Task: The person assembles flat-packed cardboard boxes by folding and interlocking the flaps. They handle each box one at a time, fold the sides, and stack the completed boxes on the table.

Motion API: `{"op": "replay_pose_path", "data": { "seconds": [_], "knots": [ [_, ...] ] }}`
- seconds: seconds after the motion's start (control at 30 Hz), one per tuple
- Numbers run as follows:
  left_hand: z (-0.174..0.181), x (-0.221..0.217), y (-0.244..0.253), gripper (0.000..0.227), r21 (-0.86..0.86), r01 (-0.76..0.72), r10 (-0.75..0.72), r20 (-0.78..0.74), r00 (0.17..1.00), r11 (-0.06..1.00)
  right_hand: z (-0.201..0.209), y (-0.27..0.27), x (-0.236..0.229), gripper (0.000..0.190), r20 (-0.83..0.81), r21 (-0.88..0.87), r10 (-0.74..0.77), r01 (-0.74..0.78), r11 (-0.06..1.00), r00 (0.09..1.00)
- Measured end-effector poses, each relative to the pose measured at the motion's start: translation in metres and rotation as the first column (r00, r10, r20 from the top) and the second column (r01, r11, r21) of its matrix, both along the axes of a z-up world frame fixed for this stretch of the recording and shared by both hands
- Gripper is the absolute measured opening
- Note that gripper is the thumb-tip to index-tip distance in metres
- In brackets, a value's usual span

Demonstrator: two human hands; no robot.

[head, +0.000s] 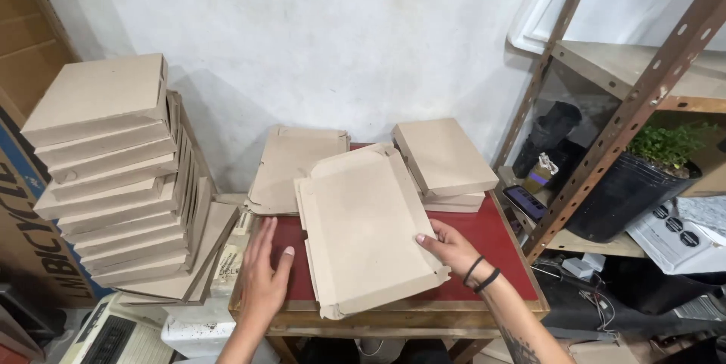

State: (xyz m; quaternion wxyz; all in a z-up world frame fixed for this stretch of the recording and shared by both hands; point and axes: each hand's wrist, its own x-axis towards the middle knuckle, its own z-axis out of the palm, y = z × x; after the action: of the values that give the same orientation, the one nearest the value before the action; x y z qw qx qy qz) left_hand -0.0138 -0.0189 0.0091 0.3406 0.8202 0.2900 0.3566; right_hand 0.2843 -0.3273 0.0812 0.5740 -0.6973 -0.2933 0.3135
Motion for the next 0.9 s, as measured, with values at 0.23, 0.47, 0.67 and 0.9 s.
{"op": "replay_pose_path", "data": {
  "seconds": [0.23,0.47,0.67,0.9],
  "knots": [
    [0.027,-0.006,-0.033,0.113,-0.648,0.141,-0.227,-0.052,0.973,0.749,-0.041,0.082,0.002,0.043,-0.062,0.206,0.01,0.003,0.979,0.998],
    [0.059,0.023,0.03,0.085,-0.675,0.127,0.087,0.274,0.958,0.727,-0.02,0.142,0.002,0.039,-0.124,0.198,0.008,0.017,0.98,0.992],
    [0.127,0.035,0.085,0.08,-0.474,0.031,0.029,0.119,0.992,0.88,-0.01,0.192,0.04,0.066,-0.054,0.177,0.024,-0.015,0.984,0.998],
    [0.019,0.08,0.208,0.088,-0.16,-0.148,0.074,-0.396,0.915,0.976,-0.086,0.178,0.053,0.062,0.102,-0.099,0.015,-0.005,0.995,0.995]
  ]
}}
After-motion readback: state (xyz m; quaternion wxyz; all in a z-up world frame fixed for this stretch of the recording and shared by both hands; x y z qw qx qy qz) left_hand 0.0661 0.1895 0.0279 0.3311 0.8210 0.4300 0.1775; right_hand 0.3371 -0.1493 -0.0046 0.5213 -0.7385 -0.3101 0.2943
